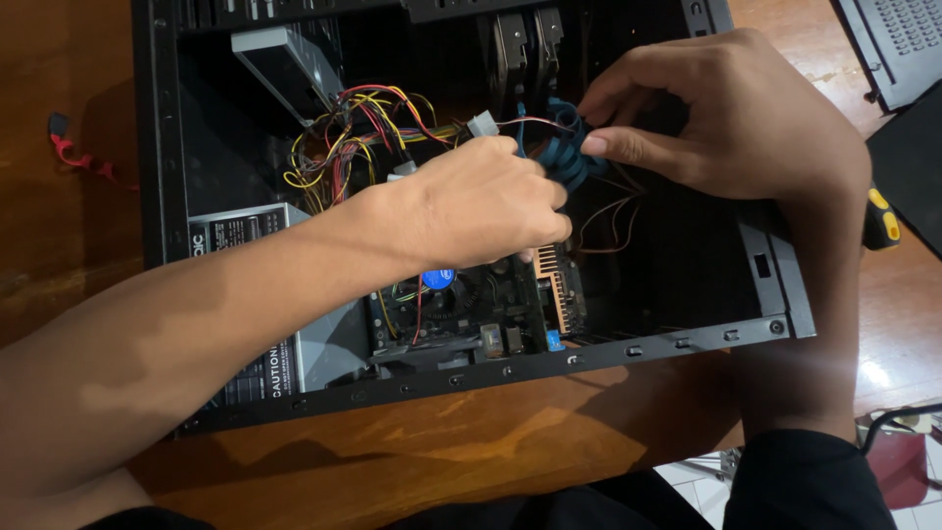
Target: The person inserts a graphics card into a motherboard slot inside a computer case. They then connect a power cable to the graphics card and organize the internal wiring.
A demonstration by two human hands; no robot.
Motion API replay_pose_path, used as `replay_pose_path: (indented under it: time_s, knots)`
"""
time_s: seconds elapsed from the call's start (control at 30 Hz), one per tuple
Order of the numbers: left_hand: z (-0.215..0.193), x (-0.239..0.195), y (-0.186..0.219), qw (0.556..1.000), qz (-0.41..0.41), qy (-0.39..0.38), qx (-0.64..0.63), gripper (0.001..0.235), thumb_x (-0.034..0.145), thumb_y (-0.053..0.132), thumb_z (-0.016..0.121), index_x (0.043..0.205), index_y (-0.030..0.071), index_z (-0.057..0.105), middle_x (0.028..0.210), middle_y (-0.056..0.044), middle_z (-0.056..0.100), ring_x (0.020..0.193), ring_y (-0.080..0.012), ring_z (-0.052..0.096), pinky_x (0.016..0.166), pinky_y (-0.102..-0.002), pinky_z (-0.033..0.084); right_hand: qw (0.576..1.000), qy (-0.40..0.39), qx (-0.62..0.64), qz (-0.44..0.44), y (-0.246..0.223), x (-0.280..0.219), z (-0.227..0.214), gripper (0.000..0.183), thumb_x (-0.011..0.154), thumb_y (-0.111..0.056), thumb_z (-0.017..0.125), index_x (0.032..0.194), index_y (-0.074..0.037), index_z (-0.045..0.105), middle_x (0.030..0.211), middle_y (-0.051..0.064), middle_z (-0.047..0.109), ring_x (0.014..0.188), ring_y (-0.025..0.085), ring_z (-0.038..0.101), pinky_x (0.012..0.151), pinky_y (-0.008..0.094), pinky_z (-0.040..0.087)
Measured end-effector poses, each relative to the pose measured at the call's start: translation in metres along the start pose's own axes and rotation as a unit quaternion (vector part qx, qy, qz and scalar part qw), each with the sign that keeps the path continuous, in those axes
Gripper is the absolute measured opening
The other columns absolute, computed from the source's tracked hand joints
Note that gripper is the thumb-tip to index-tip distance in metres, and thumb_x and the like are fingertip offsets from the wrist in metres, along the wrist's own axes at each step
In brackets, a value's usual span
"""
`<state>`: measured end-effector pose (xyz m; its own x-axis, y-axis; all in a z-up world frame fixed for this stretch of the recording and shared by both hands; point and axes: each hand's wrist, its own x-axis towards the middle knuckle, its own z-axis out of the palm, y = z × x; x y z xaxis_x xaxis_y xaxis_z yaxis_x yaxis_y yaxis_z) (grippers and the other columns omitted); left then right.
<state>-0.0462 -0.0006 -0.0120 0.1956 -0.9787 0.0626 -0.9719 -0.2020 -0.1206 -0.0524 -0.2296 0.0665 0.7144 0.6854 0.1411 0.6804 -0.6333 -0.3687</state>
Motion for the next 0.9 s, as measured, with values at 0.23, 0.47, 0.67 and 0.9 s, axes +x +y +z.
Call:
replay_pose_path:
  time_s: [0.23,0.47,0.67,0.9]
  knots:
    - [-0.019,0.002,0.017,0.985,-0.006,-0.155,-0.080,0.037,0.084,0.039,0.079,0.119,0.034,0.069,0.106,0.000,0.067,0.105,-0.0258,0.061,0.073,-0.051,0.053,1.000,0.000,-0.004,-0.008,0.002,-0.001,0.000,0.027,0.098,-0.022,0.077,0.114,0.000,0.073,0.098,0.010,0.077,0.086,0.022,0.074,0.071,0.034,0.055]
    - [-0.011,0.001,0.014,0.986,0.005,-0.119,-0.115,0.016,0.098,0.033,0.067,0.084,0.033,0.074,0.086,0.004,0.067,0.091,-0.0270,0.063,0.056,-0.048,0.050,1.000,0.002,-0.001,-0.004,0.002,-0.001,0.000,0.026,0.098,-0.021,0.078,0.114,-0.001,0.074,0.098,0.009,0.077,0.085,0.022,0.073,0.070,0.035,0.054]
    - [-0.021,0.008,0.009,0.983,-0.046,-0.116,-0.137,0.046,0.088,0.048,0.077,0.125,0.022,0.070,0.109,-0.007,0.069,0.103,-0.0322,0.069,0.081,-0.061,0.058,1.000,0.001,-0.003,-0.012,0.002,0.000,0.000,0.026,0.097,-0.022,0.078,0.114,-0.001,0.073,0.097,0.009,0.077,0.084,0.022,0.073,0.070,0.034,0.054]
    - [0.000,0.004,-0.002,0.976,-0.190,-0.092,-0.057,0.104,0.072,0.085,0.080,0.134,0.007,0.054,0.132,-0.021,0.054,0.117,-0.0380,0.052,0.079,-0.056,0.055,1.000,0.005,0.002,-0.019,0.003,0.000,0.000,0.027,0.097,-0.024,0.078,0.112,-0.002,0.073,0.097,0.008,0.077,0.084,0.022,0.073,0.071,0.034,0.052]
